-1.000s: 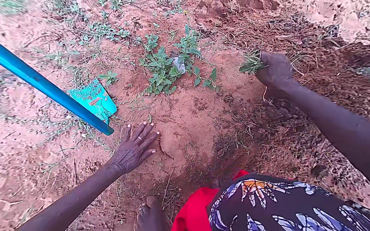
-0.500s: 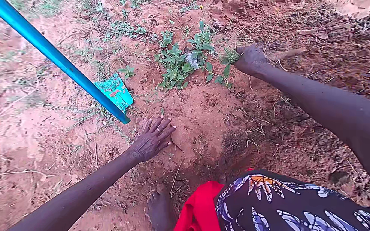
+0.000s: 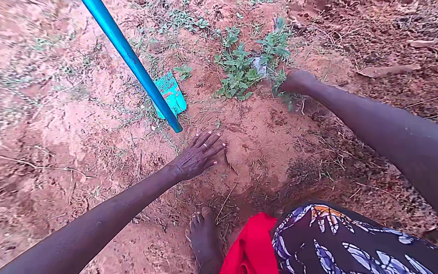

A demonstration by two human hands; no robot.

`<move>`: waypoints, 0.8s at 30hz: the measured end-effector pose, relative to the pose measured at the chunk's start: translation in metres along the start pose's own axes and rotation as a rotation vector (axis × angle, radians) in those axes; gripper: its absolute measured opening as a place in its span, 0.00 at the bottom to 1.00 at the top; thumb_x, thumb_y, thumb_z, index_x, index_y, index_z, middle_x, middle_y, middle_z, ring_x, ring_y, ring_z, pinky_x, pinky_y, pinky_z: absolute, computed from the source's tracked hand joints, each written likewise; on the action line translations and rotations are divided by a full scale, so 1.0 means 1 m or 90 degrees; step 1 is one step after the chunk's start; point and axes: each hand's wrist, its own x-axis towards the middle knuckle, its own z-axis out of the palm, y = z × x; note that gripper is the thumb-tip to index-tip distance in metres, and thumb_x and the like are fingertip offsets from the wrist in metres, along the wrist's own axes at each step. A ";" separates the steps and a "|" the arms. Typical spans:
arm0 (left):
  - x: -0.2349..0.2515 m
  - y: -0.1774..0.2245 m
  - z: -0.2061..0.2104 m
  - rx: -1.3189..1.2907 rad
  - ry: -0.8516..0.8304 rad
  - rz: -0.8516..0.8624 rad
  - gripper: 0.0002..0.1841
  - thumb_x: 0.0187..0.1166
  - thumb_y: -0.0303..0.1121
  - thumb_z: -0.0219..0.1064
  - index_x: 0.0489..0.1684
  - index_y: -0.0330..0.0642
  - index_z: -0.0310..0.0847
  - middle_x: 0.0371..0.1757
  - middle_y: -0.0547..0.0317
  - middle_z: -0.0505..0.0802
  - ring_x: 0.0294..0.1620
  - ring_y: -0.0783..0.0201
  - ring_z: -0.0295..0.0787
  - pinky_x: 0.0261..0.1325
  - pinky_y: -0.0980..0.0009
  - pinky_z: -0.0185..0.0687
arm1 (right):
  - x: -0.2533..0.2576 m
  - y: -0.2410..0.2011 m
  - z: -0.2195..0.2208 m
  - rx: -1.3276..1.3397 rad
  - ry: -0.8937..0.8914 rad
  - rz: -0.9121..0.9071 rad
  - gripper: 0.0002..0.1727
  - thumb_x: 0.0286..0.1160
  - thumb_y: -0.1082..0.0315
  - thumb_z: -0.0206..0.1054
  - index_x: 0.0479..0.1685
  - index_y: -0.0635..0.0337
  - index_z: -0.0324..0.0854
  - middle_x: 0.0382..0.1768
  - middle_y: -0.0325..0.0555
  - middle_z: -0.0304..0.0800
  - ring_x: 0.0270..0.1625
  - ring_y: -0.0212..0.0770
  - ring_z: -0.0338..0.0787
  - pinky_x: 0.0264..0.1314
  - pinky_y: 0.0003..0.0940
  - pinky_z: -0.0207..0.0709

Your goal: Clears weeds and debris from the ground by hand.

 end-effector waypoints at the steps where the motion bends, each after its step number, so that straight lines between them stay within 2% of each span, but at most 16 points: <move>1: -0.001 -0.001 -0.001 -0.003 -0.014 -0.006 0.29 0.92 0.47 0.52 0.91 0.49 0.64 0.92 0.40 0.63 0.94 0.34 0.51 0.88 0.33 0.47 | 0.027 0.007 0.020 0.042 -0.118 0.029 0.24 0.85 0.59 0.64 0.39 0.81 0.84 0.46 0.78 0.87 0.55 0.74 0.88 0.60 0.73 0.74; 2: -0.002 -0.001 -0.001 -0.005 -0.021 -0.007 0.29 0.92 0.46 0.52 0.90 0.48 0.64 0.92 0.39 0.63 0.93 0.34 0.51 0.88 0.33 0.47 | 0.055 0.009 0.028 0.069 -0.291 0.082 0.27 0.89 0.57 0.60 0.52 0.84 0.80 0.58 0.81 0.83 0.66 0.73 0.83 0.69 0.71 0.69; 3: -0.002 -0.001 -0.001 -0.006 -0.030 -0.010 0.29 0.92 0.46 0.52 0.91 0.48 0.64 0.92 0.39 0.63 0.94 0.35 0.51 0.88 0.34 0.47 | 0.072 0.007 0.034 0.099 -0.389 0.132 0.28 0.91 0.57 0.58 0.61 0.82 0.77 0.65 0.78 0.80 0.71 0.69 0.81 0.71 0.68 0.68; 5: -0.002 0.002 -0.003 -0.009 -0.049 -0.018 0.29 0.92 0.45 0.53 0.92 0.49 0.62 0.93 0.41 0.62 0.94 0.37 0.50 0.89 0.35 0.46 | 0.075 -0.001 0.046 0.185 -0.425 0.206 0.24 0.90 0.60 0.56 0.67 0.76 0.75 0.66 0.71 0.80 0.66 0.61 0.82 0.65 0.62 0.72; 7: -0.004 0.004 -0.005 -0.013 -0.057 -0.023 0.28 0.92 0.43 0.54 0.91 0.49 0.63 0.93 0.42 0.61 0.94 0.38 0.50 0.89 0.36 0.47 | 0.066 -0.010 0.058 0.239 -0.409 0.224 0.21 0.88 0.62 0.56 0.65 0.75 0.76 0.63 0.68 0.81 0.62 0.57 0.82 0.63 0.60 0.73; 10: -0.010 0.005 -0.004 -0.016 -0.052 -0.019 0.28 0.91 0.39 0.57 0.91 0.48 0.63 0.92 0.40 0.63 0.94 0.37 0.53 0.88 0.35 0.49 | 0.052 -0.015 0.053 0.160 -0.409 0.139 0.24 0.89 0.62 0.58 0.63 0.82 0.76 0.68 0.78 0.79 0.73 0.70 0.80 0.72 0.69 0.69; 11: -0.012 0.005 -0.003 -0.018 -0.058 -0.020 0.28 0.91 0.38 0.57 0.91 0.48 0.63 0.92 0.40 0.64 0.93 0.37 0.52 0.88 0.35 0.49 | 0.048 -0.014 0.053 0.133 -0.403 0.099 0.23 0.89 0.63 0.58 0.58 0.84 0.78 0.65 0.81 0.81 0.72 0.74 0.80 0.71 0.72 0.69; 14: -0.015 0.004 0.000 -0.013 -0.067 -0.016 0.29 0.90 0.37 0.57 0.92 0.48 0.62 0.92 0.39 0.64 0.93 0.36 0.53 0.88 0.35 0.49 | 0.019 -0.018 0.051 0.076 -0.427 -0.004 0.19 0.86 0.67 0.62 0.48 0.84 0.80 0.56 0.81 0.84 0.65 0.77 0.83 0.64 0.74 0.71; 17: -0.015 0.003 0.001 -0.005 -0.065 -0.008 0.28 0.90 0.36 0.57 0.90 0.48 0.64 0.91 0.39 0.65 0.93 0.37 0.54 0.88 0.36 0.49 | -0.008 -0.018 0.054 0.052 -0.466 -0.100 0.13 0.82 0.71 0.65 0.42 0.78 0.83 0.48 0.75 0.87 0.58 0.72 0.87 0.58 0.70 0.74; 20: -0.017 0.005 0.007 -0.017 -0.010 0.009 0.26 0.88 0.34 0.59 0.86 0.46 0.71 0.88 0.40 0.71 0.91 0.38 0.60 0.87 0.37 0.53 | -0.020 -0.008 0.057 0.120 -0.471 -0.160 0.11 0.79 0.73 0.68 0.54 0.70 0.86 0.50 0.72 0.89 0.58 0.72 0.87 0.60 0.73 0.74; 24: -0.040 0.000 0.013 0.043 0.048 -0.014 0.24 0.89 0.36 0.58 0.83 0.43 0.74 0.85 0.41 0.75 0.87 0.40 0.67 0.84 0.39 0.61 | -0.011 0.001 0.039 0.107 -0.393 -0.139 0.11 0.80 0.74 0.68 0.53 0.73 0.83 0.47 0.77 0.86 0.55 0.77 0.86 0.55 0.76 0.72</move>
